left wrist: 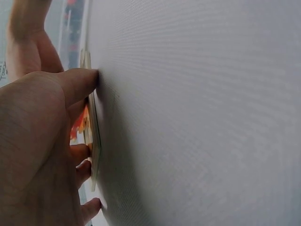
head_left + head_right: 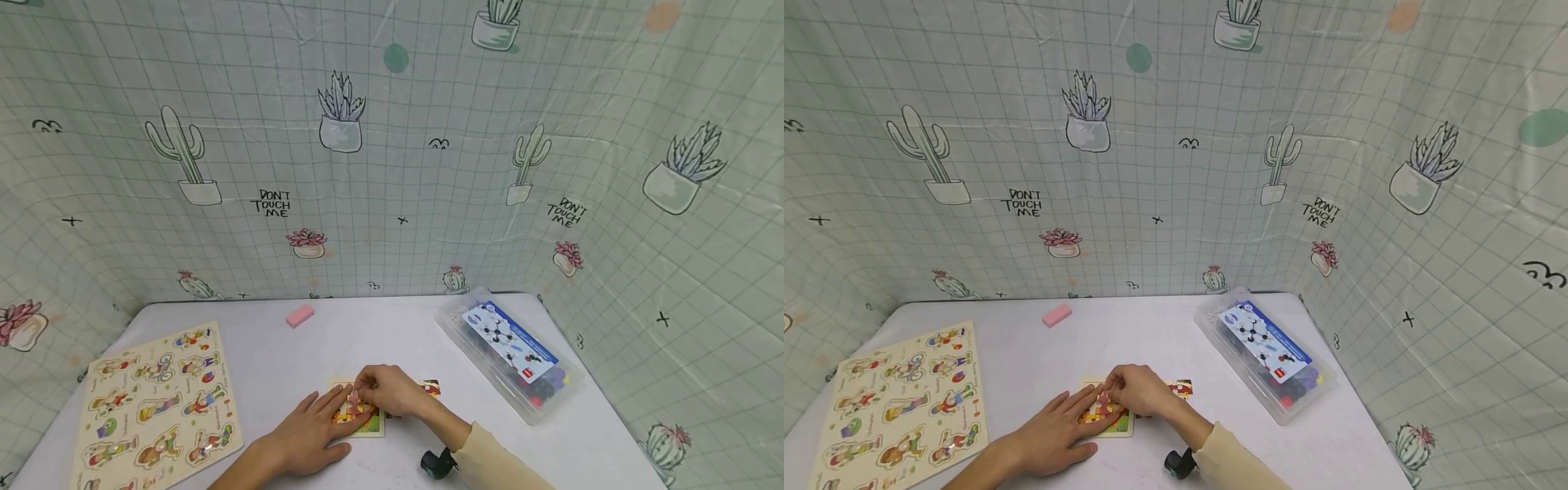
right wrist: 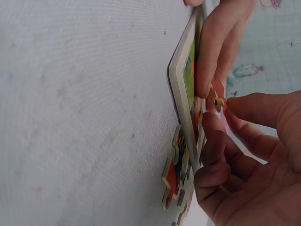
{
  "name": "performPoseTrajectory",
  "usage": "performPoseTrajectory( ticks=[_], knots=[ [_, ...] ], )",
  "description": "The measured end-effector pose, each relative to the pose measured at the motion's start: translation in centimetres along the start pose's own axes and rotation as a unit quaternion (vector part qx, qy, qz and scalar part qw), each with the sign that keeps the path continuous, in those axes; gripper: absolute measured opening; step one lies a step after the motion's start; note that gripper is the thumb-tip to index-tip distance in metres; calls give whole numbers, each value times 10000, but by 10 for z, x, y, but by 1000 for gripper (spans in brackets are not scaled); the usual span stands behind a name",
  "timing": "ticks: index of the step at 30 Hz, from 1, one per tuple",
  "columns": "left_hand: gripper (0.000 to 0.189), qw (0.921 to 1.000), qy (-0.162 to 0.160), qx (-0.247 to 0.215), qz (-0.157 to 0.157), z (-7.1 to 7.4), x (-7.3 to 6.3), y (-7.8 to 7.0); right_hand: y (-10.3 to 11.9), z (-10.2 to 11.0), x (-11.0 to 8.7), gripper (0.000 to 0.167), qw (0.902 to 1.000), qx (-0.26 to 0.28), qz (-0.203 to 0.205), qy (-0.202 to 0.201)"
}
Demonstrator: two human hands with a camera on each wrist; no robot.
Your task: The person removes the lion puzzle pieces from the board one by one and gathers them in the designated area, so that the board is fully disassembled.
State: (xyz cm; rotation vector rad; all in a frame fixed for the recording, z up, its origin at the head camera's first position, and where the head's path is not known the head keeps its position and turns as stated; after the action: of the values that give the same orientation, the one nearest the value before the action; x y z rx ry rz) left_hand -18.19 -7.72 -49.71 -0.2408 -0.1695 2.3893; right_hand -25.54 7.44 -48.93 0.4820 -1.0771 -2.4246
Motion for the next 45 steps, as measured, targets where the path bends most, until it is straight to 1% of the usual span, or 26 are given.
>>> performPoseTrajectory(
  ticks=[8, 15, 23, 30, 35, 39, 42, 45],
  knots=[
    [53, 9999, 89, -11, 68, -1, 1, 0, 1, 0, 1, 3, 9997, 226, 14, -56],
    [53, 9999, 116, -57, 72, 0, 1, 0, 2, 0, 0, 8, 9991, 367, 218, 37],
    [52, 9998, 130, -123, 66, -1, 0, 1, 4, 1, -2, 9, 9979, 444, 443, 151],
    [52, 9998, 133, 6, 128, 0, 0, -1, 5, 9, -4, 9, 9968, 512, 620, 7],
    [52, 9998, 122, 39, 133, 0, 0, 0, 1, 19, -8, 7, 9965, 652, 513, -53],
    [52, 9999, 76, -63, 129, -2, 0, 1, -8, 27, -13, 6, 9962, 767, 411, -63],
    [51, 9999, -52, -109, 47, -3, 0, 2, -15, 32, -16, 5, 9958, 844, 340, -50],
    [51, 9999, -149, -63, -15, -4, 0, 3, -23, 37, -20, 5, 9951, 960, 252, -10]
  ],
)
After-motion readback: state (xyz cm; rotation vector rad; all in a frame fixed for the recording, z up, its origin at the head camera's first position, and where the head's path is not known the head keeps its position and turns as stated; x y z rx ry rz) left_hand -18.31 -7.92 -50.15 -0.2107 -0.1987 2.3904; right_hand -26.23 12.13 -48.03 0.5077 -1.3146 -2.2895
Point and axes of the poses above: each hand's wrist, its own x-axis towards the middle knuckle, its own z-axis out of the back of the hand, y = z × x, the point moved 5 cm from there along x, towards the middle knuckle, and after that the axes turned 6 degrees about x, right-handed, at the moved point
